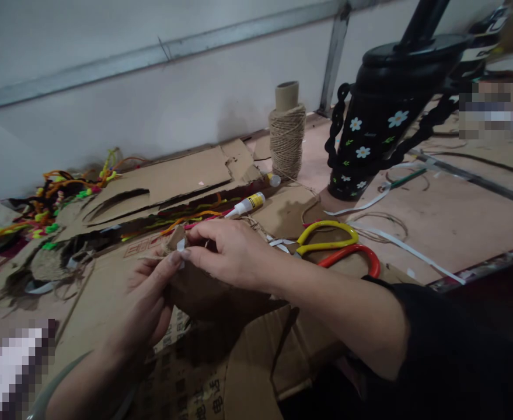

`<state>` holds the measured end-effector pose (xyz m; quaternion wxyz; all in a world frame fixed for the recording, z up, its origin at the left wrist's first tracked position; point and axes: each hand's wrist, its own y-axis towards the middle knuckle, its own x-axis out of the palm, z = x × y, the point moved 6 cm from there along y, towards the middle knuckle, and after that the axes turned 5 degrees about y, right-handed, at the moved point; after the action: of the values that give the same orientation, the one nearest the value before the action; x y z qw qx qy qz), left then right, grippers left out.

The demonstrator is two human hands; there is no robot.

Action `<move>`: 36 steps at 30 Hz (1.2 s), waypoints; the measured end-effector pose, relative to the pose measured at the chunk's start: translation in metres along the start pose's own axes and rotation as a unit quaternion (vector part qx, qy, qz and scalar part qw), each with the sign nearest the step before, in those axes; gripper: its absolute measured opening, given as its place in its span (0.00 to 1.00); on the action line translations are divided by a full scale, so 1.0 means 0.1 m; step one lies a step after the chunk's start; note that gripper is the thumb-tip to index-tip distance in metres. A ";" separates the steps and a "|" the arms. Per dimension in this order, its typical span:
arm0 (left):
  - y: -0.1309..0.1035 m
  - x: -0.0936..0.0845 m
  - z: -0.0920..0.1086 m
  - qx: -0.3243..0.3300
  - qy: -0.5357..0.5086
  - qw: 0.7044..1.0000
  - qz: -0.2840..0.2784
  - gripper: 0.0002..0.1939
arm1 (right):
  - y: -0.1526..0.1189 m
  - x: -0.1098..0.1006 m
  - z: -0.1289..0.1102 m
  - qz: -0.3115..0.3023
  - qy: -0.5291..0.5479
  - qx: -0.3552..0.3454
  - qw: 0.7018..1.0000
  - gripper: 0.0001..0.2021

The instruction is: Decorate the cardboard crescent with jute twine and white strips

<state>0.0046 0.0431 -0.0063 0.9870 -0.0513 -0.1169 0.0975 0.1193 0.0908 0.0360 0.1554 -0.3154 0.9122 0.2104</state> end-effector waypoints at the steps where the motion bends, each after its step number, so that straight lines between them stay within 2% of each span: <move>1: 0.00 0.00 0.00 0.000 -0.001 1.000 -0.002 0.08 | 0.00 0.00 0.00 0.001 -0.005 -0.002 1.000 0.08; 10: -0.02 0.02 0.03 0.032 -0.030 0.999 0.000 0.04 | -0.02 0.00 -0.05 0.023 -0.035 -0.028 0.999 0.04; 17: 0.01 0.02 -0.01 0.034 -0.023 0.999 -0.014 0.05 | 0.00 -0.03 -0.03 0.006 -0.046 -0.002 0.999 0.06; 22: 0.02 0.02 -0.01 0.029 0.023 0.998 -0.041 0.06 | 0.00 -0.06 -0.02 0.009 -0.034 -0.009 0.999 0.07; 27: 0.00 0.02 -0.02 0.035 0.048 0.997 -0.047 0.07 | -0.01 -0.08 0.02 0.022 -0.026 0.021 0.999 0.08; 36: -0.05 0.04 -0.03 0.050 0.118 0.989 -0.080 0.08 | -0.02 -0.09 0.01 0.043 -0.029 0.030 0.998 0.09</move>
<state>0.0100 0.0388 -0.0078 0.9998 -0.0034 0.0017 0.0177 0.1272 0.0947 0.0386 0.1818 -0.2648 0.9260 0.1982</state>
